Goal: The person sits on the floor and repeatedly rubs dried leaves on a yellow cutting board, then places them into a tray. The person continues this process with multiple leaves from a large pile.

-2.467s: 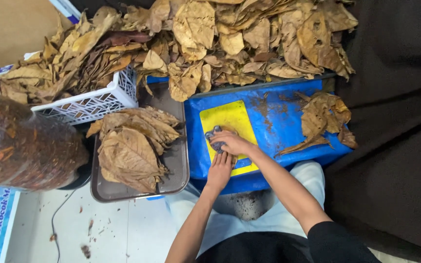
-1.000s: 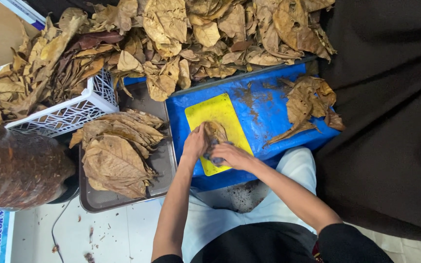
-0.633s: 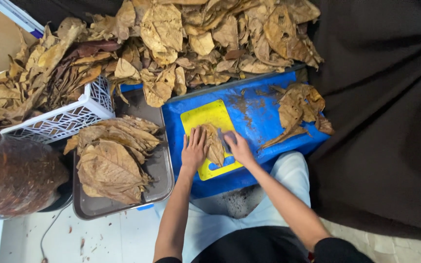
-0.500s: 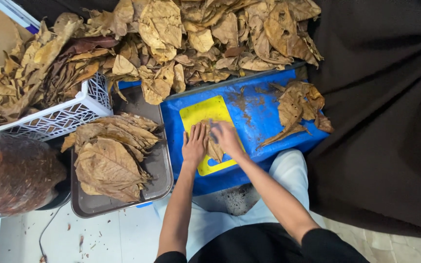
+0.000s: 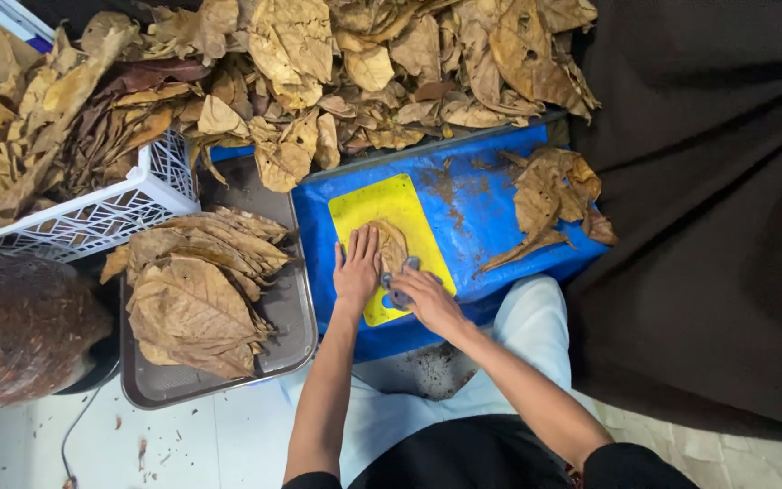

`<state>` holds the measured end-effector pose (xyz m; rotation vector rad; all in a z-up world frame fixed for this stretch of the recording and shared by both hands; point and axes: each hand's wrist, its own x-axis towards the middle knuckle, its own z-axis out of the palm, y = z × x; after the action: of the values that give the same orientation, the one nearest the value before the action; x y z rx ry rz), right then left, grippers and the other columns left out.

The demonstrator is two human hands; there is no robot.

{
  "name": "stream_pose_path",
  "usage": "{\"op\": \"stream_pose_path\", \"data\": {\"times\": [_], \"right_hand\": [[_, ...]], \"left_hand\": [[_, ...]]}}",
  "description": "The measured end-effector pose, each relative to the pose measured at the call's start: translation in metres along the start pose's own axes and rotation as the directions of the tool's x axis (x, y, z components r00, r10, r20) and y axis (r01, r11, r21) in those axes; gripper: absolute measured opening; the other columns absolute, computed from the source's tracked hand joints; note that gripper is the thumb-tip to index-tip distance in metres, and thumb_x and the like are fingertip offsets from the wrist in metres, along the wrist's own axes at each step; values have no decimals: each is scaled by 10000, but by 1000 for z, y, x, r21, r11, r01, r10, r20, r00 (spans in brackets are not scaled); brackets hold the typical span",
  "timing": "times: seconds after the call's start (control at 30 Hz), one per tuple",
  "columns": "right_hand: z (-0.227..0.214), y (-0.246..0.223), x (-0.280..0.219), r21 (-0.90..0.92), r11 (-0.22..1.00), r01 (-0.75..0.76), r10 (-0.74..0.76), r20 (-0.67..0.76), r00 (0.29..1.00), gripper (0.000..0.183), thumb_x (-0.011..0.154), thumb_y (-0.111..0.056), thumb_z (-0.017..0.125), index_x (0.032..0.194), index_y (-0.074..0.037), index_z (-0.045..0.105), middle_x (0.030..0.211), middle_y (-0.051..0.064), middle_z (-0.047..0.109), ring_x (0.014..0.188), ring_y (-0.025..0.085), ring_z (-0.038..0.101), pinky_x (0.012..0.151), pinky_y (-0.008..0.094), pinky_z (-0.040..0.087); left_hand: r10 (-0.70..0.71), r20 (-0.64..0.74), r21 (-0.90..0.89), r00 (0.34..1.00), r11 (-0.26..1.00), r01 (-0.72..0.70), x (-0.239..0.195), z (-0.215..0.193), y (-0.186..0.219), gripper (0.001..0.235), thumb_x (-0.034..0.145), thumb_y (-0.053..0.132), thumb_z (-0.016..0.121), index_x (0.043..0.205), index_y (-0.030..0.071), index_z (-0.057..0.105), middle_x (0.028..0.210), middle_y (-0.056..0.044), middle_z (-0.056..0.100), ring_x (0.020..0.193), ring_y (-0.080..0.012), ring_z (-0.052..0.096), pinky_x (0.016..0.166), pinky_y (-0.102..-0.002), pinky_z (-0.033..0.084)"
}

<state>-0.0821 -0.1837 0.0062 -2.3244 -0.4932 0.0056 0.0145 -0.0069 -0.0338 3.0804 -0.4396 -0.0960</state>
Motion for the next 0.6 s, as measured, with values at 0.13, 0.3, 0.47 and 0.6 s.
{"op": "stream_pose_path", "data": {"times": [0.13,0.3,0.47,0.6], "right_hand": [[20,47,-3,-43,992,120,-120,14,993,392,917,-111,724,1303,-151,667,1487,32,575,1476,304,394,1169,497,353],[-38,30,17,177,964,-200,246,-298,922,339,1056,-412,565,1197,-125,677,1109,142,721,1122,376,661,924,487,543],[-26,108,55,-225,934,-277,202,-305,930,419,1026,-351,573,1436,-280,515,1465,-28,474,1367,290,425,1108,518,331],[-48,79,53,-326,917,-231,194,-141,971,601,1078,-534,455,1517,-125,428,1635,138,315,1551,366,190,1257,623,43]], "left_hand": [[1,-15,35,1000,999,-1,-5,-1,3,575,1105,386,187,1664,291,93,1734,33,67,1587,-187,58,1273,-525,23],[53,-7,21,999,998,-53,2,1,-2,573,1103,366,265,1653,307,115,1731,46,56,1587,-191,52,1282,-522,60],[108,-200,125,974,989,-84,3,10,9,422,1059,274,424,1478,234,449,1550,-22,378,1445,-214,350,1193,-457,285],[135,-421,6,897,989,-146,11,54,30,371,967,377,575,1277,174,600,1172,-57,596,1154,-245,589,998,-433,472]]}}
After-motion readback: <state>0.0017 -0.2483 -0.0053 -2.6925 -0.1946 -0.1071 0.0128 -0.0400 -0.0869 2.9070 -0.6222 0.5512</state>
